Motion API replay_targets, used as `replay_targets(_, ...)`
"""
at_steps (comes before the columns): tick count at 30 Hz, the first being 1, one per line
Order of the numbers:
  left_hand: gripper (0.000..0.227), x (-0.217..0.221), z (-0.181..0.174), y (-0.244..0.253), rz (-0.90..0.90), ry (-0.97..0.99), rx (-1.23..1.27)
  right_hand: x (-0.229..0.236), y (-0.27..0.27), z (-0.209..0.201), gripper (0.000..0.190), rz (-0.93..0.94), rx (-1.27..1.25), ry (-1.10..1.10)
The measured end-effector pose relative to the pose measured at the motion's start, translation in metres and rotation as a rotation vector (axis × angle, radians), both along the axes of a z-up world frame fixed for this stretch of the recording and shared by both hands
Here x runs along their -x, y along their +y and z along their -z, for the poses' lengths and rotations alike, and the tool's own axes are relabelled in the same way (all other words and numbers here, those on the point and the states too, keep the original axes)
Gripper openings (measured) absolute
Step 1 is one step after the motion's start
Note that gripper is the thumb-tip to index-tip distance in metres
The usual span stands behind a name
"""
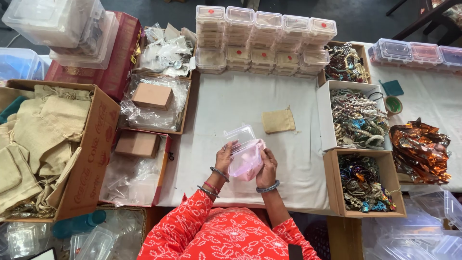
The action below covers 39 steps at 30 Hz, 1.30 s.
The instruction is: The person handles a small silver bracelet, placing it into a clear plastic bag. They then pick up a beige cloth pouch, place the bagged bracelet inside, and fold the pouch closed. Finally, they place the pouch into a small clear plastic container and close the lid.
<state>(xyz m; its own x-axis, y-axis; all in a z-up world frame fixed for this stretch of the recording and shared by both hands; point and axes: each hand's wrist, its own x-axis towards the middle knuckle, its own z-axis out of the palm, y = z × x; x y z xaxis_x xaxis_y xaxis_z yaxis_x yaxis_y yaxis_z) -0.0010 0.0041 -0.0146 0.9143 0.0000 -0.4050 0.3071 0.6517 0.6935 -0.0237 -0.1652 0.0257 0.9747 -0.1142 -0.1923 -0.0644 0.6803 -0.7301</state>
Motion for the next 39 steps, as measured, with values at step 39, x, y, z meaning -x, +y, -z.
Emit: replay_targets(39, 0.051, 0.014, 0.018, -0.004, 0.198, 0.217, 0.456, 0.034, 0.019, -0.028, 0.039, 0.093, 1.708, -0.976)
